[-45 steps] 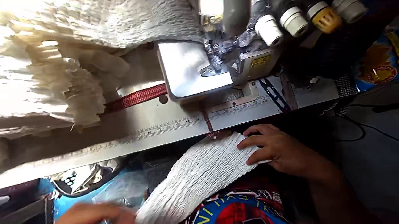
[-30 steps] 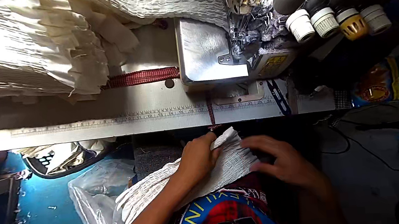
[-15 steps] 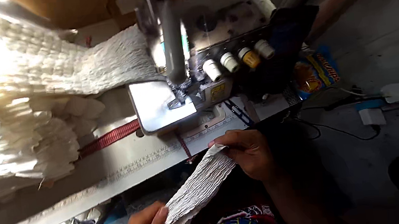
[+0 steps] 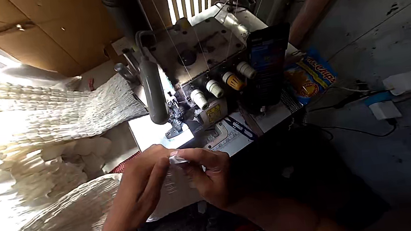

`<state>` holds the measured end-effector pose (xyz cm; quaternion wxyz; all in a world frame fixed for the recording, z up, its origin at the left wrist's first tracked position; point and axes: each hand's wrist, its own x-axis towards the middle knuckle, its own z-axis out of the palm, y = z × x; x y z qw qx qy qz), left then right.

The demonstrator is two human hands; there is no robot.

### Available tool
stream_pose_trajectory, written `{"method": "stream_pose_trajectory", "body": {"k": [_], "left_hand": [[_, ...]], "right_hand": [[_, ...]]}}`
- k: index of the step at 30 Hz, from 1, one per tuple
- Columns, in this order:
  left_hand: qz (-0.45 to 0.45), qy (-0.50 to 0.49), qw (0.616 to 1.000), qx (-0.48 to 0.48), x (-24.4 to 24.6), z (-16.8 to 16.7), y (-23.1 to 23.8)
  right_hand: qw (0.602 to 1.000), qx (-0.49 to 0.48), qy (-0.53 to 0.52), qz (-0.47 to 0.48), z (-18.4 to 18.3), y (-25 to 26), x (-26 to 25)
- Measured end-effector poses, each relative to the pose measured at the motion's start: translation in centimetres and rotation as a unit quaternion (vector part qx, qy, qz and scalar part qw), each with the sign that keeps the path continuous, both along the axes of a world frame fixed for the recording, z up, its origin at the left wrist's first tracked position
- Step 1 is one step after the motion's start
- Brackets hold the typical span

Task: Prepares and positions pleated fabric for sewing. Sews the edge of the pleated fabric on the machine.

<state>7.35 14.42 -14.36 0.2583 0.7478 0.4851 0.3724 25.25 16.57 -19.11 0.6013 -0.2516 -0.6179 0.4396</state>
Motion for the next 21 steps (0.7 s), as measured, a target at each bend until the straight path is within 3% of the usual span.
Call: {"method": "stream_pose_trajectory", "body": {"k": [3, 10, 16, 21], "left_hand": [[0.011, -0.003, 1.0, -0.005, -0.4, -0.7, 0.8], [0.198, 0.105, 0.973, 0.052, 0.7, 0.3, 2.5], [0.182, 0.132, 0.974, -0.006, 1.3, 0.6, 2.7], [0.233, 0.114, 0.966, 0.021, 2.2, 0.4, 3.1]], "right_hand": [[0.999, -0.027, -0.018, -0.028, -0.6, 0.7, 0.1], [0.992, -0.106, -0.06, -0.044, -2.8, 0.7, 0.0], [0.995, -0.069, -0.063, -0.046, -3.4, 0.2, 0.3], [0.985, -0.091, -0.143, 0.011, -2.2, 0.1, 0.8]]}}
